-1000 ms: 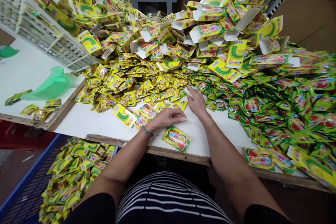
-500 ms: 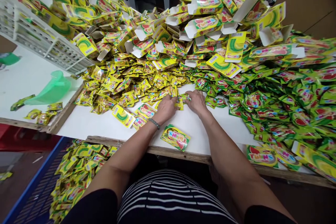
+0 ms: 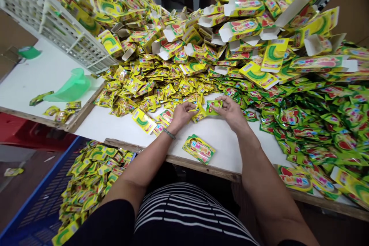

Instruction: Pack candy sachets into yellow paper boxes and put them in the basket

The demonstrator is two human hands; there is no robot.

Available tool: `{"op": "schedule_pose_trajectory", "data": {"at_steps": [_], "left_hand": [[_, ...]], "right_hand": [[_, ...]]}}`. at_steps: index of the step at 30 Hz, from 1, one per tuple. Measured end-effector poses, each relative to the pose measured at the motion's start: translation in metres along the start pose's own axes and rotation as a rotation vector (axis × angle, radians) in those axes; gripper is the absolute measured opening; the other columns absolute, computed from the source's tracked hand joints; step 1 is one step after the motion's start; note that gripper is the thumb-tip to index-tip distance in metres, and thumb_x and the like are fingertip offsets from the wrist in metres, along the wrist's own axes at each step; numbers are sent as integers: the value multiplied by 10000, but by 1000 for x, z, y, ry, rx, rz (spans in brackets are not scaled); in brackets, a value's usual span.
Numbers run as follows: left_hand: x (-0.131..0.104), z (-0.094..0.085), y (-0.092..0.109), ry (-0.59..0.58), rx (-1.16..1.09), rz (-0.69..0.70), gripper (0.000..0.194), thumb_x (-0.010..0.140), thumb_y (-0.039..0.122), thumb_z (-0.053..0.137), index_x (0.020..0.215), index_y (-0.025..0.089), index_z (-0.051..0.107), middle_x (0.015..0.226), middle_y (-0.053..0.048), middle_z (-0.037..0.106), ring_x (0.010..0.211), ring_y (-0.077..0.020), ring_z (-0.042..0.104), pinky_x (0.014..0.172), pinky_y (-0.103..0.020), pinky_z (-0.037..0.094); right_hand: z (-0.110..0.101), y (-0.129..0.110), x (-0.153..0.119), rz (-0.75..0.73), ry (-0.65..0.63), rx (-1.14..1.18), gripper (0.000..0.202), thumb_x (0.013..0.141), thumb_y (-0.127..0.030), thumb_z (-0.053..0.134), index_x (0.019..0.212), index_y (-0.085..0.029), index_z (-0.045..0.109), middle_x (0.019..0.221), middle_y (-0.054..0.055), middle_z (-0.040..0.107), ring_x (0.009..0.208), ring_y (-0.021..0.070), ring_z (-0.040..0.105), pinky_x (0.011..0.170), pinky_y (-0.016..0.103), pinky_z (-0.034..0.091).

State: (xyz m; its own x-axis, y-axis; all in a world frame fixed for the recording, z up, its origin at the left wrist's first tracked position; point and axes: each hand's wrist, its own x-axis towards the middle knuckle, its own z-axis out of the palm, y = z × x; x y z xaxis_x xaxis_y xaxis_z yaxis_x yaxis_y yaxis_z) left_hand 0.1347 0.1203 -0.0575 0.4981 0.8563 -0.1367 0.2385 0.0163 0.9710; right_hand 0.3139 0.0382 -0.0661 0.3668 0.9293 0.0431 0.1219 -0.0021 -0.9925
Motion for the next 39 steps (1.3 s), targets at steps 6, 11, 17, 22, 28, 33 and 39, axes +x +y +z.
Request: {"op": "schedule_pose_trajectory", "data": {"at_steps": [6, 11, 17, 22, 28, 33, 39], "left_hand": [[-4, 5, 2, 69, -479, -153, 450, 530, 261, 842, 795, 177, 488, 583, 82, 532, 510, -72, 518, 545, -212, 435], [-11, 9, 11, 38, -674, -139, 427, 536, 140, 770, 868, 175, 504, 696, 59, 594, 590, -72, 567, 615, -218, 480], [-12, 6, 13, 33, -638, -88, 348, 554, 240, 796, 762, 164, 528, 548, 87, 506, 496, -59, 467, 531, -199, 412], [-10, 9, 8, 99, -559, -34, 397, 538, 280, 845, 682, 161, 495, 484, 90, 486, 471, -43, 425, 526, -191, 325], [-25, -26, 33, 61, 36, -40, 433, 648, 437, 800, 895, 169, 568, 671, 3, 630, 596, -137, 557, 599, -253, 369], [-44, -59, 41, 145, 1003, 46, 766, 526, 438, 878, 1149, 125, 560, 1001, -160, 655, 1040, -359, 571, 844, -370, 416], [-45, -66, 32, 11, 1154, 78, 754, 676, 318, 774, 1342, 152, 460, 1167, -159, 579, 1102, -317, 536, 908, -371, 421]], "right_hand": [[33, -10, -9, 128, 84, 203, 512, 545, -457, 816, 912, -234, 536, 731, -12, 659, 668, 189, 644, 679, 360, 550], [44, -9, -12, 95, 217, 144, 513, 548, -479, 806, 911, -223, 550, 793, 4, 648, 632, 162, 606, 631, 329, 528], [47, -11, -13, 89, 215, -21, 555, 569, -492, 789, 996, -226, 553, 838, -17, 607, 557, 114, 536, 558, 287, 486], [49, -17, -16, 250, 59, 211, 626, 491, -496, 823, 988, -222, 560, 892, 8, 648, 692, 161, 623, 614, 308, 540], [46, -18, -17, 149, 42, 185, 423, 582, -479, 784, 856, -233, 575, 764, 7, 676, 691, 191, 632, 542, 293, 520], [53, -14, -19, 38, -117, -77, 292, 693, -472, 688, 858, -247, 603, 711, 3, 664, 684, 208, 617, 593, 309, 483], [49, -14, -14, 63, 68, -647, 186, 781, -319, 576, 940, -251, 645, 614, 10, 583, 631, 220, 548, 587, 293, 335]]}}
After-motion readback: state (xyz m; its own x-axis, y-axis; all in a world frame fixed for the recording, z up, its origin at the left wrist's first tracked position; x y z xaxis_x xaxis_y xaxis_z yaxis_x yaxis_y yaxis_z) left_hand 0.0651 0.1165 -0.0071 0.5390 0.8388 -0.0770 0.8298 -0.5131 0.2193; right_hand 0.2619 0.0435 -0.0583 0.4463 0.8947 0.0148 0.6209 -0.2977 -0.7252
